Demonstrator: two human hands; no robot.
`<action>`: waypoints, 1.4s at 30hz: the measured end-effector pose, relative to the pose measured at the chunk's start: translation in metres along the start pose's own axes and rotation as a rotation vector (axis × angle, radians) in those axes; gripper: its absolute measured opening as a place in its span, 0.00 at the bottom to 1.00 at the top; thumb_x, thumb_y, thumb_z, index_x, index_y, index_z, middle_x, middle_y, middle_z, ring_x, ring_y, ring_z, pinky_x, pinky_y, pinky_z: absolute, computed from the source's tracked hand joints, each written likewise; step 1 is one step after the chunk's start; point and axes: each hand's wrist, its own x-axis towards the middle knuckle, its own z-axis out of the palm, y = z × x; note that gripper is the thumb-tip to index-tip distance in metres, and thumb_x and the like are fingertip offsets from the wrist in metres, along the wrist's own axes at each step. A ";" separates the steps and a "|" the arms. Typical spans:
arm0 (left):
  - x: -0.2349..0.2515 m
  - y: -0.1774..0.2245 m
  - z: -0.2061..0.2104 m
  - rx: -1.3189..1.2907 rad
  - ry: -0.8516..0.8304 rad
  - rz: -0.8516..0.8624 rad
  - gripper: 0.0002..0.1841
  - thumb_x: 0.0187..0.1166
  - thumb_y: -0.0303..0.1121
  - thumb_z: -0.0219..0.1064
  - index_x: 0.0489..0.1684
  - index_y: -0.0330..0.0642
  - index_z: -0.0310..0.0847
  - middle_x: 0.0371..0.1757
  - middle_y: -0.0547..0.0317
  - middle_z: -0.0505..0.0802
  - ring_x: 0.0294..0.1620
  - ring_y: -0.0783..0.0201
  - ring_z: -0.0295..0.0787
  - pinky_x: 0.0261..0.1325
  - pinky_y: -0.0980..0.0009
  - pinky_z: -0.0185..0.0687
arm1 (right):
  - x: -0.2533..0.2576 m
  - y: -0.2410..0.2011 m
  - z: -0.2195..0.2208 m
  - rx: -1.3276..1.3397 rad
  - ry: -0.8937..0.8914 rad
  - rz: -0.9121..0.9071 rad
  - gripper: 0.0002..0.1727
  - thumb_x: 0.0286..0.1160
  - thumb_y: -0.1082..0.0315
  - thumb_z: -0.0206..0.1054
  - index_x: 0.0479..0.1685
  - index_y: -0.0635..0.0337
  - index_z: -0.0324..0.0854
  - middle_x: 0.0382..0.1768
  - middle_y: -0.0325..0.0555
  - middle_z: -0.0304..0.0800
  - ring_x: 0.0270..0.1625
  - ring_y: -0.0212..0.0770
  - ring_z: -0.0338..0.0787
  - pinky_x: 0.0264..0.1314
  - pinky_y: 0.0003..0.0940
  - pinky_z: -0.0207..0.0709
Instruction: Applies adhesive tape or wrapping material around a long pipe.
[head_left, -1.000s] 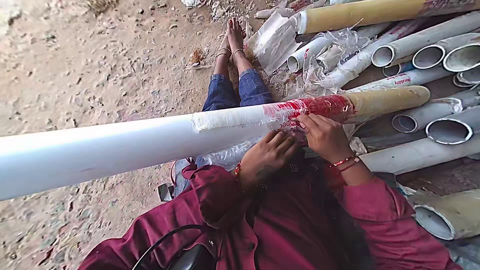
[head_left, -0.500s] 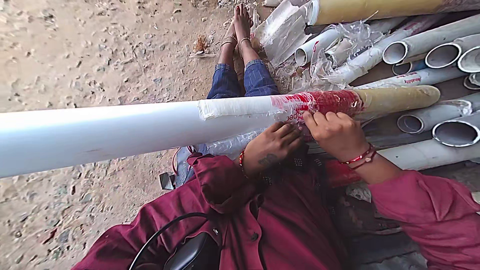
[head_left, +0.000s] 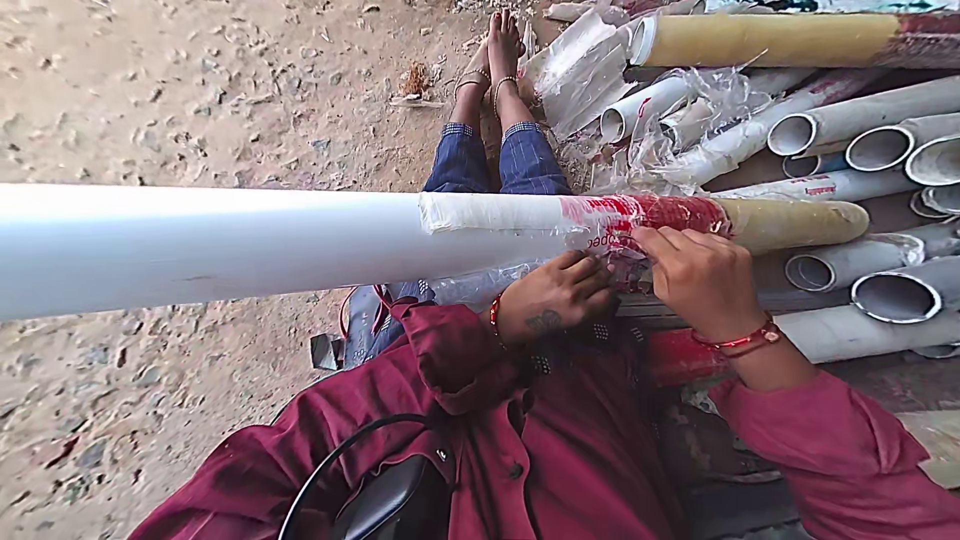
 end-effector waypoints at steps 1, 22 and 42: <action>0.000 -0.002 0.001 -0.015 0.015 0.011 0.14 0.82 0.20 0.57 0.42 0.37 0.92 0.52 0.49 0.98 0.60 0.53 0.95 0.69 0.61 0.82 | 0.000 0.001 0.007 0.010 0.012 -0.028 0.16 0.66 0.81 0.60 0.49 0.67 0.92 0.29 0.59 0.91 0.23 0.58 0.87 0.22 0.47 0.70; -0.008 0.000 -0.001 -0.088 0.042 0.054 0.25 0.84 0.22 0.57 0.76 0.55 0.82 0.69 0.39 0.89 0.60 0.48 0.91 0.61 0.59 0.82 | -0.034 0.031 -0.004 -0.053 0.060 0.143 0.17 0.83 0.73 0.53 0.50 0.69 0.89 0.32 0.64 0.92 0.28 0.65 0.91 0.25 0.54 0.74; 0.023 -0.012 0.019 0.359 0.002 -0.070 0.13 0.76 0.18 0.60 0.43 0.37 0.94 0.45 0.56 0.98 0.34 0.57 0.88 0.31 0.62 0.67 | 0.045 0.025 0.084 0.216 0.377 0.749 0.20 0.88 0.69 0.48 0.57 0.65 0.88 0.44 0.58 0.97 0.45 0.56 0.96 0.42 0.54 0.81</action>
